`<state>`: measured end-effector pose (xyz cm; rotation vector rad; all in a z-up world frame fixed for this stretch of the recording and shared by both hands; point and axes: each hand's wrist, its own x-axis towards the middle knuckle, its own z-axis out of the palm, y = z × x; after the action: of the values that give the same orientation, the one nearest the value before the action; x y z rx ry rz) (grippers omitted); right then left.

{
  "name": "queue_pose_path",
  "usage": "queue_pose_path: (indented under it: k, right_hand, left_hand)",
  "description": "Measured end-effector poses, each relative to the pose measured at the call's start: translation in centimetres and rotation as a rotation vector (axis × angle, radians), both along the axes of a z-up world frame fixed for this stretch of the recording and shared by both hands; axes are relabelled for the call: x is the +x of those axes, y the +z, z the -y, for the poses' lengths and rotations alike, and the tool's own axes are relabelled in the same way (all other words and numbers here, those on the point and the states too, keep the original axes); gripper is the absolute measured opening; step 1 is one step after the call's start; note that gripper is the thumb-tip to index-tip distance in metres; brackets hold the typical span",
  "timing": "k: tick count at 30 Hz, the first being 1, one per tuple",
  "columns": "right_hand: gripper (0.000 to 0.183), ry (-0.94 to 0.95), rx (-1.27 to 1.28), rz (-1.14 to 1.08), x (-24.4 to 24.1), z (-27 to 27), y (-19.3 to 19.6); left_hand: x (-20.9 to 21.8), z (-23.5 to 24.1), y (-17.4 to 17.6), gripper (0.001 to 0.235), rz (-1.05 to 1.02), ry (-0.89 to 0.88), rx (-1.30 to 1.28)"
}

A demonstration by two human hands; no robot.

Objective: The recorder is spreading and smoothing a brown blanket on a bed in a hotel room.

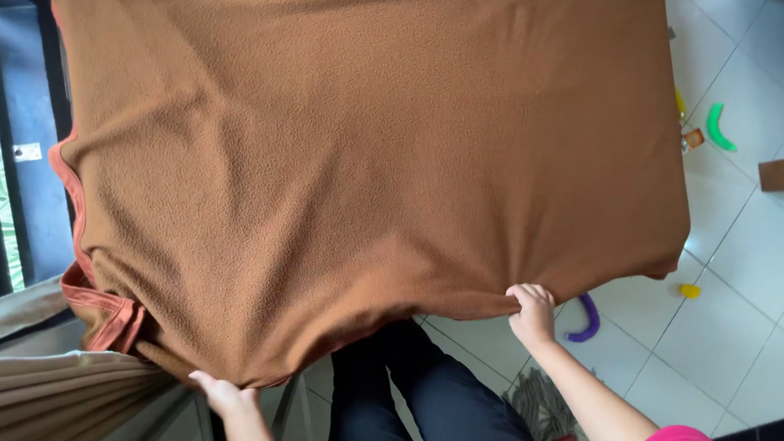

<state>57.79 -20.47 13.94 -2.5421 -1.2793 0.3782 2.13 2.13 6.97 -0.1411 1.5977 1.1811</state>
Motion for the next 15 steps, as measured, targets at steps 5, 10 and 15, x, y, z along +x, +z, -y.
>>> queue_pose_path:
  k: [5, 10, 15]
  right_hand:
    - [0.040, -0.034, 0.028, -0.008, -2.0, 0.7, 0.4]
    - [0.041, -0.126, 0.075, -0.003, -3.6, 1.0, -0.6]
    - [0.045, -0.593, 0.250, -0.200, -4.3, 1.2, -1.1]
  left_hand:
    - [5.8, 4.4, -4.4, 0.084, 0.210, -0.198, 0.054]
    - [17.9, 9.2, -5.5, 0.104, 0.396, -0.452, -0.309]
    - [26.4, 9.0, -1.4, 0.066, 0.693, -0.403, -0.239]
